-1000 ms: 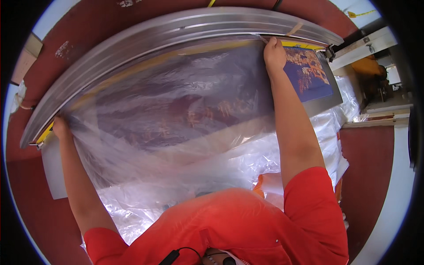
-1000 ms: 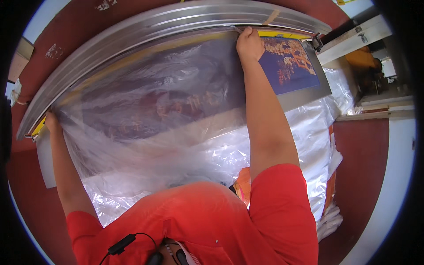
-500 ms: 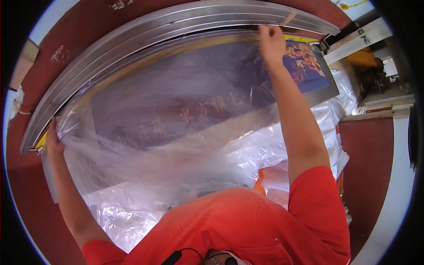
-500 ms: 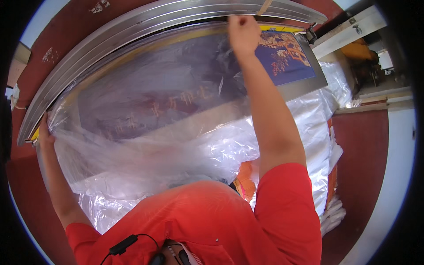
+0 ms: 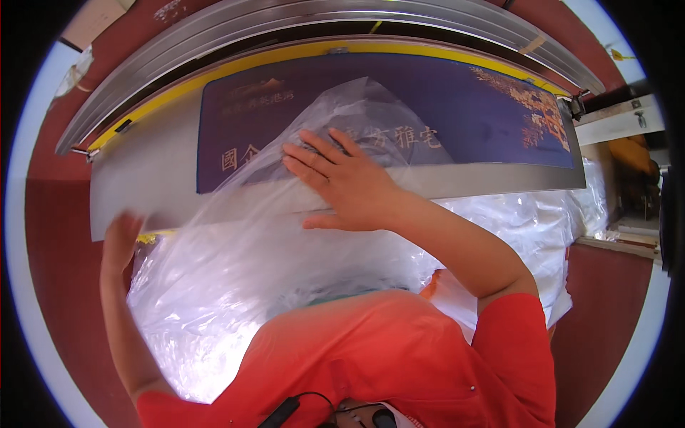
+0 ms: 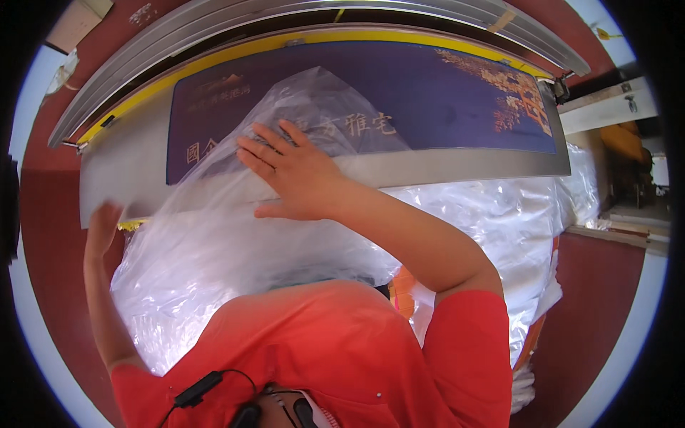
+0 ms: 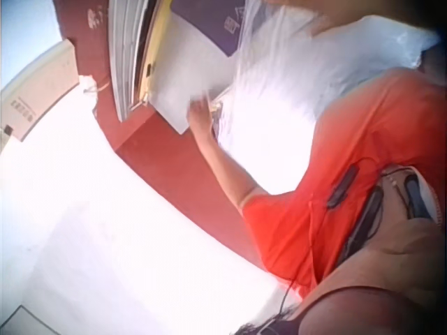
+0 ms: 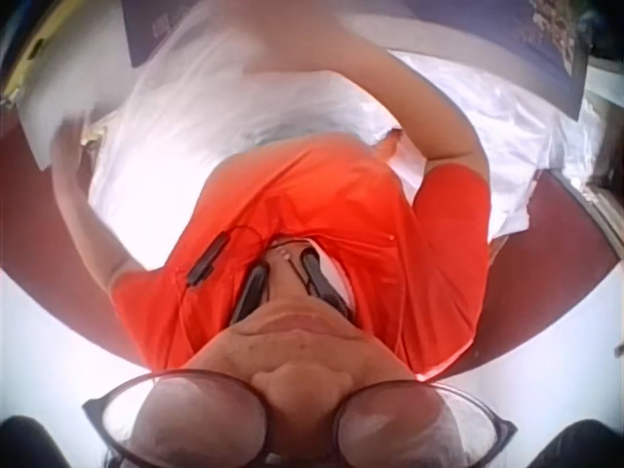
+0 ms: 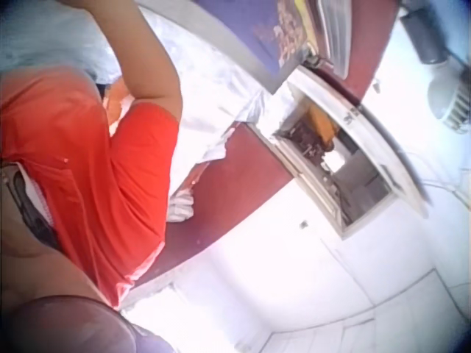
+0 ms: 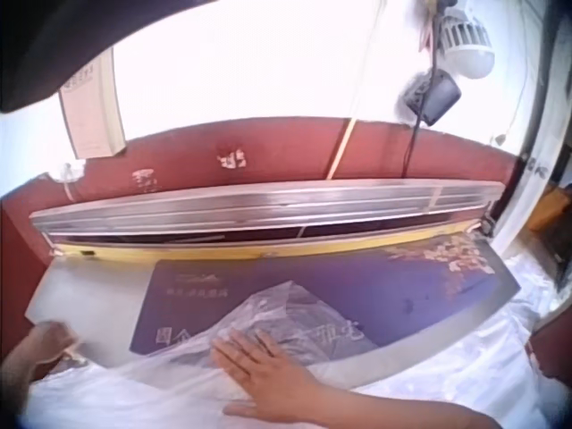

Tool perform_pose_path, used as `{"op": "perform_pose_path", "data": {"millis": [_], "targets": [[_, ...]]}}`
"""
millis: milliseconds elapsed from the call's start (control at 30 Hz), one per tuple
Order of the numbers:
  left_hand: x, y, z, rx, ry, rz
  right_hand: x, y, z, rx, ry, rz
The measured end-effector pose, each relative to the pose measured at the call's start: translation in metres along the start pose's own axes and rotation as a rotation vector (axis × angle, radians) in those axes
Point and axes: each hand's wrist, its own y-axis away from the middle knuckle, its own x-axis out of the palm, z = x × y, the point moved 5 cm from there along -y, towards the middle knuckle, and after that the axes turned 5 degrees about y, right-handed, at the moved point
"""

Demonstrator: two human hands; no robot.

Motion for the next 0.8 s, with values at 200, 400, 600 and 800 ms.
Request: {"op": "perform_pose_path", "data": {"millis": [200, 400, 600, 800], "targets": [[0.002, -0.076, -0.323, 0.747, 0.402, -0.309, -0.008, 0.003, 0.002, 0.008, -0.019, -0.082], [0.003, -0.145, -0.217, 0.456, 1.676, 0.133, -0.043, 0.035, -0.054, 0.471, 0.013, -0.486], [-0.151, -0.033, 0.176, -0.177, 1.106, -0.636, -0.029, 0.052, 0.012, 0.331, -0.355, -0.139], [-0.081, 0.083, 0.360, -0.788, -0.146, -0.463, 0.006, 0.140, 0.014, 0.418, -0.382, 0.392]]}}
